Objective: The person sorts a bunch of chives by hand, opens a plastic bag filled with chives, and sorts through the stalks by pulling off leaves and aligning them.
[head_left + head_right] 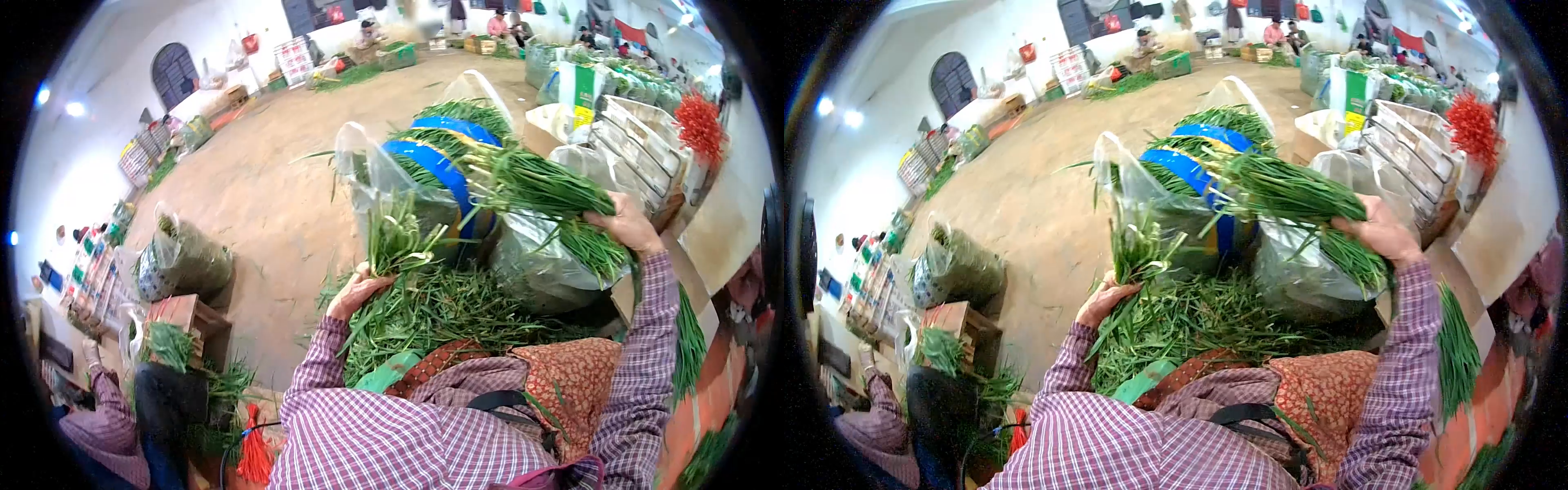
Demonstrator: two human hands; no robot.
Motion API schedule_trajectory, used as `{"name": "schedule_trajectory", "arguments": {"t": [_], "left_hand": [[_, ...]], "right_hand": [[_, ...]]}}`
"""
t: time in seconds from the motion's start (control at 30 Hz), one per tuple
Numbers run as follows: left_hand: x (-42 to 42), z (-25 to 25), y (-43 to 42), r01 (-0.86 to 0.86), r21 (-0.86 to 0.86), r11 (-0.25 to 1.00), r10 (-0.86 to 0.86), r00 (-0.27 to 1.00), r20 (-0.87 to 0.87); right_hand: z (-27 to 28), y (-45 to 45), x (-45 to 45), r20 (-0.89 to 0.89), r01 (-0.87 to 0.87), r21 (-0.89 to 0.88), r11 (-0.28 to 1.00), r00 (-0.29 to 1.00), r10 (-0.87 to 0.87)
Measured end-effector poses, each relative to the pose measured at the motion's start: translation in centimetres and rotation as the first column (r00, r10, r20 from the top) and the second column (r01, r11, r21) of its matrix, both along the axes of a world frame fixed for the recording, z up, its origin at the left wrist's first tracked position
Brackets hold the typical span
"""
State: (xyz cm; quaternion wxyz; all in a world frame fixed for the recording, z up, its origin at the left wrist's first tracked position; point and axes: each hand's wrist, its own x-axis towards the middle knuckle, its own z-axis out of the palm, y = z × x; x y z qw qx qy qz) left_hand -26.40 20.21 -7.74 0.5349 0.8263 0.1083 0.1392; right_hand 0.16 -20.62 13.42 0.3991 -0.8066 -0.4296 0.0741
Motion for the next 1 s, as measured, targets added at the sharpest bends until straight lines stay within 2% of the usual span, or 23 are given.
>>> {"name": "schedule_trajectory", "arguments": {"t": [0.1, 0.13, 0.17, 0.2, 0.27, 0.3, 0.4, 0.53, 0.6, 0.63, 0.67, 0.73, 0.87, 0.97, 1.0], "left_hand": [[0.7, 3.3, -4.8, -0.043, -0.27, 0.962, 0.084, 0.986, 0.144], [1.5, 3.7, -5.8, -0.107, -0.638, 0.762, 0.155, 0.988, 0.019], [2.6, 2.5, -6.4, -0.114, -0.679, 0.725, 0.212, 0.975, 0.062], [3.0, 2.7, -7.9, -0.094, -0.789, 0.607, 0.247, 0.966, 0.074], [4.5, 2.7, -10.4, -0.133, -0.894, 0.428, 0.265, 0.964, -0.017], [5.5, 1.7, -11.3, -0.111, -0.908, 0.405, 0.298, 0.955, 0.016], [7.3, 3.1, -14.8, -0.022, -0.947, 0.321, 0.199, 0.979, 0.045], [8.4, 4.1, -16.9, 0.025, -0.966, 0.258, 0.277, 0.956, 0.099], [8.2, 4.8, -17.3, 0.054, -0.954, 0.296, 0.273, 0.952, 0.139], [8.4, 4.7, -17.5, 0.046, -0.952, 0.303, 0.283, 0.949, 0.136], [8.5, 4.3, -17.6, 0.05, -0.949, 0.31, 0.278, 0.95, 0.141], [8.4, 4.0, -17.6, 0.034, -0.938, 0.346, 0.294, 0.945, 0.142], [7.7, 4.5, -17.6, 0.006, -0.932, 0.362, 0.288, 0.95, 0.118], [7.7, 4.5, -17.7, 0.002, -0.906, 0.423, 0.294, 0.945, 0.139], [7.9, 4.6, -17.9, 0.006, -0.906, 0.423, 0.293, 0.945, 0.143]], "right_hand": [[-0.4, 0.1, -0.6, -0.061, 0.073, 0.009, 0.997, 0.996, -0.072], [-0.7, 0.1, -0.3, -0.098, 0.051, 0.009, 0.999, 0.994, -0.049], [-0.7, -0.1, -0.1, -0.134, 0.029, 0.009, 1.0, 0.991, -0.027], [-0.3, -0.2, -0.4, -0.129, 0.045, 0.009, 0.999, 0.991, -0.043], [0.2, 0.1, -0.9, -0.106, 0.079, -0.046, 0.996, 0.991, -0.083], [0.0, 0.3, -0.7, -0.129, 0.069, -0.011, 0.998, 0.989, -0.07], [-0.1, 0.7, -0.4, -0.17, 0.06, -0.002, 0.998, 0.984, -0.06], [-0.3, 1.7, -1.4, -0.144, 0.092, 0.055, 0.994, 0.986, -0.083], [-0.2, 2.2, -2.3, -0.209, 0.18, 0.052, 0.982, 0.964, -0.166], [-0.8, 2.3, -2.0, -0.246, 0.171, 0.099, 0.98, 0.959, -0.142], [-1.6, 2.4, -1.2, -0.245, 0.163, 0.098, 0.982, 0.96, -0.134], [-2.4, 2.6, -0.5, -0.137, 0.064, 0.158, 0.985, 0.99, -0.042], [-1.4, 2.0, -1.8, -0.191, 0.084, 0.173, 0.981, 0.98, -0.05], [-1.8, 1.9, -1.3, -0.222, 0.135, 0.147, 0.98, 0.97, -0.101], [-3.3, 2.1, -0.2, -0.148, 0.101, 0.241, 0.965, 0.987, -0.066]]}}
